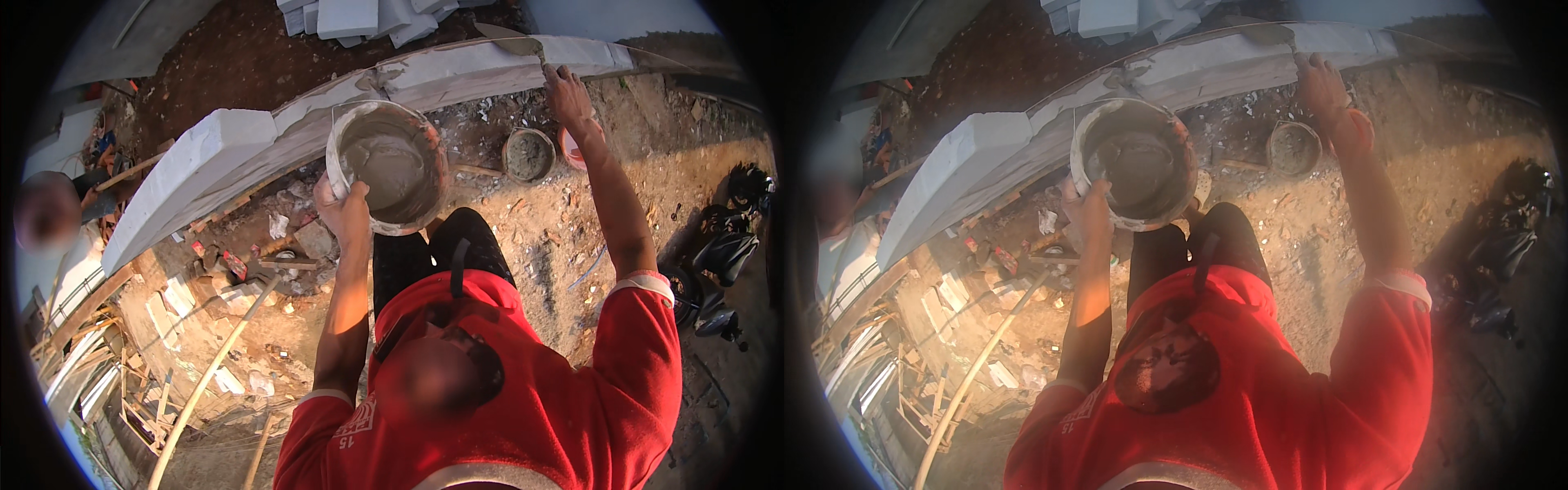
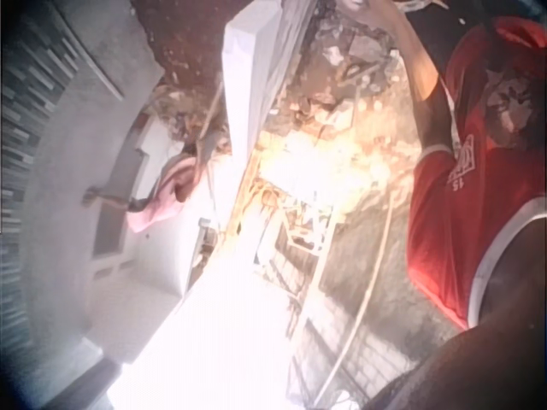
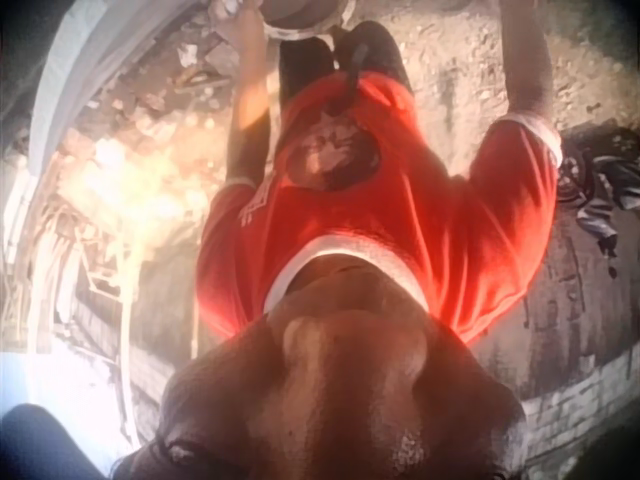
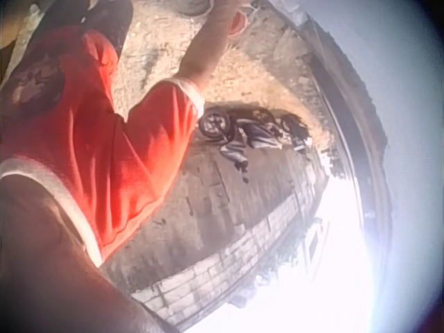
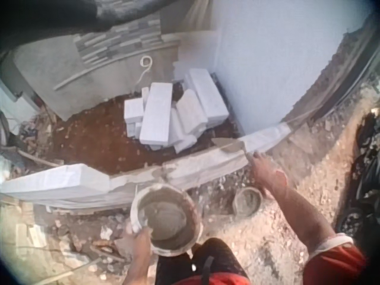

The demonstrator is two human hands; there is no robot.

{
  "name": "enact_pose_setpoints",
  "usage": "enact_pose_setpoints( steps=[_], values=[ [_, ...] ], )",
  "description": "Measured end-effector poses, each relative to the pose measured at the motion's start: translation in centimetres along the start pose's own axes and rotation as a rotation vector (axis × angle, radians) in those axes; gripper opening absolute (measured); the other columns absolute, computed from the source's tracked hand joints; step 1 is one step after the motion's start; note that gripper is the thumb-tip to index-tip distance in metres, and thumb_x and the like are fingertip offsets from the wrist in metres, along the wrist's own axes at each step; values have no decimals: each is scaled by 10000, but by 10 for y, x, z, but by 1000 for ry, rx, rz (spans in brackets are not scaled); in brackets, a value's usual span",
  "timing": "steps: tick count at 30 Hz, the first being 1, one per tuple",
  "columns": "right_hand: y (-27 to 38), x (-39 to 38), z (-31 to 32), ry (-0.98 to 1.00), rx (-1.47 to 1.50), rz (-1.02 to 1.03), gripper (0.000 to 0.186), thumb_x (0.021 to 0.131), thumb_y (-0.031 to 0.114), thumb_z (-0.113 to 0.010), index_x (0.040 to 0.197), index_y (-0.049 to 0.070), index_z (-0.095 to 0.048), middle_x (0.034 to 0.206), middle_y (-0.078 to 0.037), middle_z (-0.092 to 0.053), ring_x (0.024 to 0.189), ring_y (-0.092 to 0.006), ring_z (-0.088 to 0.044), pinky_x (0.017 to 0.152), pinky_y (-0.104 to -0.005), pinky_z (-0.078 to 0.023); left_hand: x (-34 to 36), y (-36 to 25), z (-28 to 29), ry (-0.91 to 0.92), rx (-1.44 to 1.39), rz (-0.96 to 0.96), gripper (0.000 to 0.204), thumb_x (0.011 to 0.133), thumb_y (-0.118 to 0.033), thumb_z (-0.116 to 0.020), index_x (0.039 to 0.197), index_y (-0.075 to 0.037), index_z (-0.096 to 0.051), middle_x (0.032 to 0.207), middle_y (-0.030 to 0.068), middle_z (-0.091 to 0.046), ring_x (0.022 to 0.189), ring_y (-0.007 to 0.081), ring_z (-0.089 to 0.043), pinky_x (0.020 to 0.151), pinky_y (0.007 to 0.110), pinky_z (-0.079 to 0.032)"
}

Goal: The person scoops mortar from a bucket with a trowel and spreads it along a low wall. They then pick up white blocks, place them onto the mortar, and adjust their position. Another person measures the wall with a tape measure while the first person continues laying blocks.

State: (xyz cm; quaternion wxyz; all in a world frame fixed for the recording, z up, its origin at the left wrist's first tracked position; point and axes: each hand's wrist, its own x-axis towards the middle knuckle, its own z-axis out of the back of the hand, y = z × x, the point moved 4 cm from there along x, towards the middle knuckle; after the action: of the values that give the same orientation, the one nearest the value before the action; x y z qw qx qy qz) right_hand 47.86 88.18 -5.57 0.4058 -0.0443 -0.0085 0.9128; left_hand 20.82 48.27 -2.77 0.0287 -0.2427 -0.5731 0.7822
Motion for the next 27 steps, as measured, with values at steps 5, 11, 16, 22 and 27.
enact_pose_setpoints(
  steps=[5,11,16,22,27],
  values=[
    [-16,8,-2,-15,-32,-223,435,922,172,-676,1327,61,-561,1188,-228,-608,1031,-454,-633,899,-531,-533,-4,-7,-1,29,-107,39,486,751,109,-640,1232,49,-603,1126,75,-604,903,143,-619,790,283,-508],
    [68,-60,-34,-314,442,-27,402,913,137,-698,1245,-37,-552,1063,-263,-567,1010,-470,-552,875,-534,-473,-4,0,-3,35,-128,66,482,752,114,-638,1229,51,-599,1117,74,-622,899,138,-625,783,282,-511],
    [134,-47,-94,-431,672,-202,343,933,114,-686,1177,-56,-516,1067,-280,-518,989,-466,-527,851,-534,-453,-1,11,13,18,-59,-26,405,727,108,-644,1127,52,-652,1117,67,-625,891,134,-618,806,296,-502],
    [180,-77,-144,-321,853,-321,333,925,84,-691,1164,-40,-495,1042,-282,-491,980,-487,-513,865,-543,-449,-3,14,34,5,-99,27,347,720,108,-640,1057,37,-683,997,43,-677,853,125,-617,803,285,-490],
    [174,-178,-145,-36,779,-144,310,929,84,-681,1148,-38,-499,1084,-280,-519,1030,-500,-525,862,-537,-472,0,8,34,-36,-114,-28,342,718,107,-649,1049,31,-682,943,32,-682,819,123,-605,778,280,-485]
  ],
)
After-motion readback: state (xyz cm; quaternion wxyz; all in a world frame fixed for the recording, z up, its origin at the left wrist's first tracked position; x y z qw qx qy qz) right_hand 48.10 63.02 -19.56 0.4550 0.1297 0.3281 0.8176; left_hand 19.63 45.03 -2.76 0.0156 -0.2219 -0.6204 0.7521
